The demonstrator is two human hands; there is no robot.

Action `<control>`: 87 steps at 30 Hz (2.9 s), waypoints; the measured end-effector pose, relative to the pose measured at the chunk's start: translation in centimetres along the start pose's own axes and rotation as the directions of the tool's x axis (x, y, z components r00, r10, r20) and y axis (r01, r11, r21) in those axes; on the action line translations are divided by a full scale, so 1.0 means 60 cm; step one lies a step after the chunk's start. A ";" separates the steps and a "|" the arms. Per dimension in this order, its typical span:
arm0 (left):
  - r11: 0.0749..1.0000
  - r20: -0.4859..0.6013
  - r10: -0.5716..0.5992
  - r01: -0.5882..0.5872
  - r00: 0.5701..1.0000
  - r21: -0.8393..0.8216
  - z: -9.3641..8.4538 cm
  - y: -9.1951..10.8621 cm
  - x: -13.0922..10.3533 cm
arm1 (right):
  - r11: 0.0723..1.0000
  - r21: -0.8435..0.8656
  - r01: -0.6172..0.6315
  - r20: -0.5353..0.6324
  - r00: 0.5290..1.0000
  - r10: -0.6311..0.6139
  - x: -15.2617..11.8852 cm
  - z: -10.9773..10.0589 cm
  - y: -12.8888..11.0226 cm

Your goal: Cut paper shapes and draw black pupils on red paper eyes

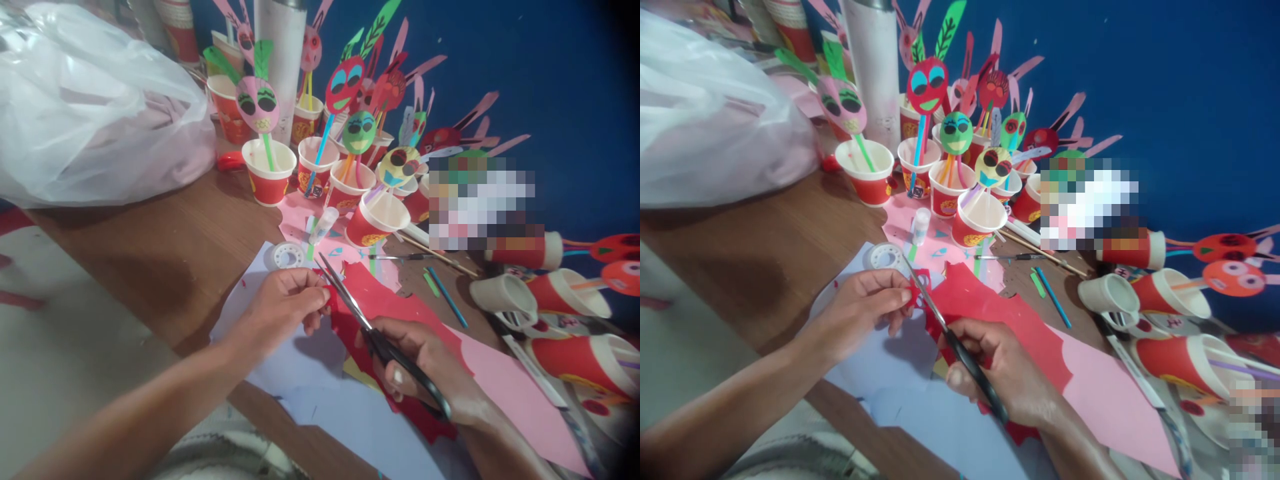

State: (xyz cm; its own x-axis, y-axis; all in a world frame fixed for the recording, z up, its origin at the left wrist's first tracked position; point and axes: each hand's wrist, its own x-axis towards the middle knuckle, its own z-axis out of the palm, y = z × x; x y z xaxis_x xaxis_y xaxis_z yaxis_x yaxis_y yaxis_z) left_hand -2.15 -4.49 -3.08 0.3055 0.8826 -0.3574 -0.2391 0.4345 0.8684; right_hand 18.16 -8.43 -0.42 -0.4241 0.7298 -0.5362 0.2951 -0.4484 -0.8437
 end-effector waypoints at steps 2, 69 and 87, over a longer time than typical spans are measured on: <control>1.000 -0.009 0.002 -0.002 1.000 0.007 0.001 0.001 -0.001 | 0.999 -0.022 0.037 0.013 0.999 -0.037 0.000 -0.005 -0.001; 0.994 0.031 -0.097 0.098 0.995 -0.055 0.004 0.000 0.004 | 0.985 -0.140 0.105 0.058 0.993 -0.098 0.001 -0.001 -0.009; 0.995 0.033 -0.084 0.082 0.996 0.060 -0.001 -0.003 0.003 | 0.983 -0.161 0.088 0.016 0.996 -0.087 0.003 0.000 -0.006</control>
State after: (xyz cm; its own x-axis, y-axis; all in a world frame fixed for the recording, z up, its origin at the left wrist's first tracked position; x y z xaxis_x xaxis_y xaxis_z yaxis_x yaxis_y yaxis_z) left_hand -2.10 -4.43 -3.31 0.3543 0.8367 -0.4176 -0.1576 0.4936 0.8553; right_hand 18.00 -8.16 -0.22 -0.4621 0.7575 -0.4612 0.3903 -0.2933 -0.8727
